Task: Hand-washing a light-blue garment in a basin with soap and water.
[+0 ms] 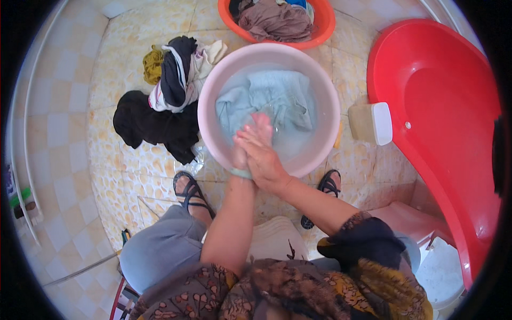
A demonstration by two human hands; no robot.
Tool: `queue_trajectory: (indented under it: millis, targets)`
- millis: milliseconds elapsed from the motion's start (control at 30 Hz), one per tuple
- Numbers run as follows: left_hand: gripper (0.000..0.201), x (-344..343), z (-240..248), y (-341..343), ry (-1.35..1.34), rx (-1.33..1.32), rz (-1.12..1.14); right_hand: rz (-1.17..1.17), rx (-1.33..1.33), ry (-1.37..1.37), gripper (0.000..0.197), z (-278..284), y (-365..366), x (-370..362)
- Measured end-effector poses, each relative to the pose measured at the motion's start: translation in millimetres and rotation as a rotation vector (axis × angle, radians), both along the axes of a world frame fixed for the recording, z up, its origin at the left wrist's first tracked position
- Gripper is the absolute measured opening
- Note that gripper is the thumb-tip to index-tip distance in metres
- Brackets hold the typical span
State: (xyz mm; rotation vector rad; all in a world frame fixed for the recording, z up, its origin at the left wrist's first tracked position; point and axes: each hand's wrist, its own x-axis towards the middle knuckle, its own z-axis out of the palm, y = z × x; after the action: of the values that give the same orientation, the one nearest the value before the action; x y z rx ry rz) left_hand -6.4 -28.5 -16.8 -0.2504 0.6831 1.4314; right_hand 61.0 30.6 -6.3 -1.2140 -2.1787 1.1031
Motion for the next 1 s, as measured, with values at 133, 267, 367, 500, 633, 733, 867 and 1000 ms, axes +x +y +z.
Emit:
queue_trajectory:
  millis: [133,267,367,500,633,733,867,1000]
  targets:
    - [0.040,9.2,8.8,23.6,0.019,0.059,0.012,-0.072,-0.199,0.006,0.041,12.3,34.3,6.4]
    - [0.042,3.7,-3.4,24.9,0.002,0.054,0.204,0.045,0.067,0.243,0.041,28.5,-12.6,1.9]
    - [0.037,-8.3,2.4,10.9,-0.468,0.331,0.140,0.053,-0.013,0.193,0.041,28.0,-4.0,-0.8]
    - [0.044,-0.7,11.7,13.4,0.064,-0.061,-0.130,0.036,-0.109,0.104,0.043,17.7,27.2,4.0]
    - [0.041,-4.9,-25.9,11.9,0.034,0.174,0.123,0.002,0.041,0.156,0.040,14.0,4.6,-3.6]
    - [0.038,-10.2,-25.5,7.4,-0.184,0.206,0.228,0.070,0.107,0.187,0.039,20.2,-33.0,-10.0]
    - [0.042,0.4,10.5,14.2,0.043,-0.025,-0.017,0.158,-0.089,0.073,0.041,4.2,19.2,9.0]
    - [0.038,1.0,8.9,24.5,0.137,0.094,0.171,-0.088,-0.040,0.139,0.040,5.0,29.3,3.9]
